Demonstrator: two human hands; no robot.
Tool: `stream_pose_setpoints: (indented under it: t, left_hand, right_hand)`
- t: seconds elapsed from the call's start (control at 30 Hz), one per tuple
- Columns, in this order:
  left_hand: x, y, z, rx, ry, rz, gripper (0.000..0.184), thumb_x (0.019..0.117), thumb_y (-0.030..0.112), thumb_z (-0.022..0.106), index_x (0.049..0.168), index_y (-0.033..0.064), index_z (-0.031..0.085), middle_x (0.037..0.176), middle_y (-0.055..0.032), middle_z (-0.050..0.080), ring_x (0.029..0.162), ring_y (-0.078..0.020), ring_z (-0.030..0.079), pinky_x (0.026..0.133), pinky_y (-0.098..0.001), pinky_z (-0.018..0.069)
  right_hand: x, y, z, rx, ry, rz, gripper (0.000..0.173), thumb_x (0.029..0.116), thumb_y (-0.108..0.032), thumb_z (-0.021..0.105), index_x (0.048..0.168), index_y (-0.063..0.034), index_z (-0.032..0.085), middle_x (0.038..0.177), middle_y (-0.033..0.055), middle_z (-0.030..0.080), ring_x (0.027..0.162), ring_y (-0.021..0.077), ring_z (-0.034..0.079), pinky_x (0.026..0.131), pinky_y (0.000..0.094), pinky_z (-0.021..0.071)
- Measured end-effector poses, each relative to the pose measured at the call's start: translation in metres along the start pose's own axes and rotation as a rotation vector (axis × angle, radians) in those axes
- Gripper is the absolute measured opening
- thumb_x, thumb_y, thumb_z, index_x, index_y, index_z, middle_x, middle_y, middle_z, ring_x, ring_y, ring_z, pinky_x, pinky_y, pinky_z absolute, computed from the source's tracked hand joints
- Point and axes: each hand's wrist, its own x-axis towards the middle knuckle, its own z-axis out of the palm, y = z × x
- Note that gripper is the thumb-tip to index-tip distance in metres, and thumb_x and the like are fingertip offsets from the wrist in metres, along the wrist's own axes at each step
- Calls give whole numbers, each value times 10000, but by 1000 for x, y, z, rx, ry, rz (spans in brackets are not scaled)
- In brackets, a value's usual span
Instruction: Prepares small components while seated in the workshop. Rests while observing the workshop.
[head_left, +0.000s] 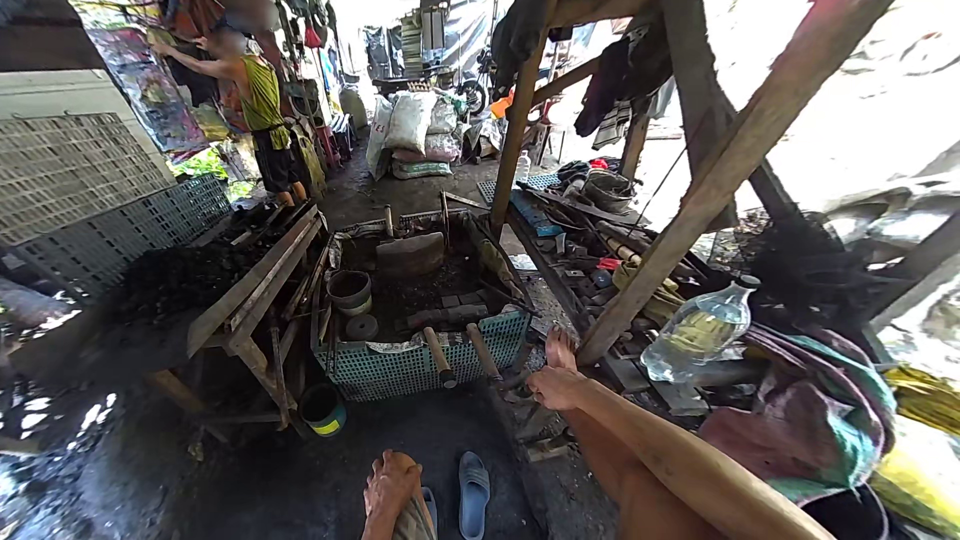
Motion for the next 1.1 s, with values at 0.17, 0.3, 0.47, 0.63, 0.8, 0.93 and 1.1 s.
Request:
stream_pose_setpoints:
  t: [0.17,0.3,0.47,0.63,0.8,0.93,1.1]
  left_hand:
    - [0,0,0,-8,4,5,971,786,804,621,1546,226,444,1497,-139,549,1297,-388,587,971,-632,526]
    - [0,-1,0,-15,14,16,952,782,808,621,1536,252,456,1483,-123,564,1281,-383,599,958,-634,531]
    - [3,0,-3,-24,-47,2,945,777,824,612,1558,324,433,1530,-141,518,1301,-424,569,972,-681,499]
    - [9,5,-8,13,-101,-30,969,780,845,583,1571,308,423,1565,-157,475,1306,-435,562,975,-679,494]
    - [6,5,-3,69,-30,-35,993,791,850,545,1555,222,451,1537,-151,509,1272,-412,596,942,-653,524]
    - [5,6,-4,79,-21,-42,1026,793,858,529,1504,119,491,1498,-152,544,1253,-385,619,933,-643,537]
    - [4,5,-5,45,-23,-45,1035,779,858,561,1520,139,480,1519,-139,530,1261,-375,617,946,-636,537]
  right_hand:
    - [-1,0,-1,-5,-1,-2,344,1004,-361,606,1214,-103,693,1215,193,705,1185,418,658,942,676,526]
    - [1,1,0,-5,3,-7,340,999,-359,617,1207,-102,697,1212,197,705,1187,422,654,941,681,523]
    - [-1,-1,-2,-16,-2,-21,341,1004,-344,602,1216,-91,689,1222,191,703,1188,412,655,958,665,521]
    - [4,1,1,-18,9,-15,340,992,-353,611,1202,-101,700,1223,184,707,1204,408,650,961,671,518]
    - [6,-1,1,-27,11,-26,345,991,-361,614,1202,-100,697,1208,181,712,1178,401,665,954,662,528]
    - [2,-2,-2,-21,4,-8,352,989,-357,623,1213,-96,696,1225,189,706,1189,414,658,965,670,520]
    - [5,2,0,-21,9,-12,353,989,-371,622,1205,-101,696,1211,183,711,1180,404,665,957,670,524]
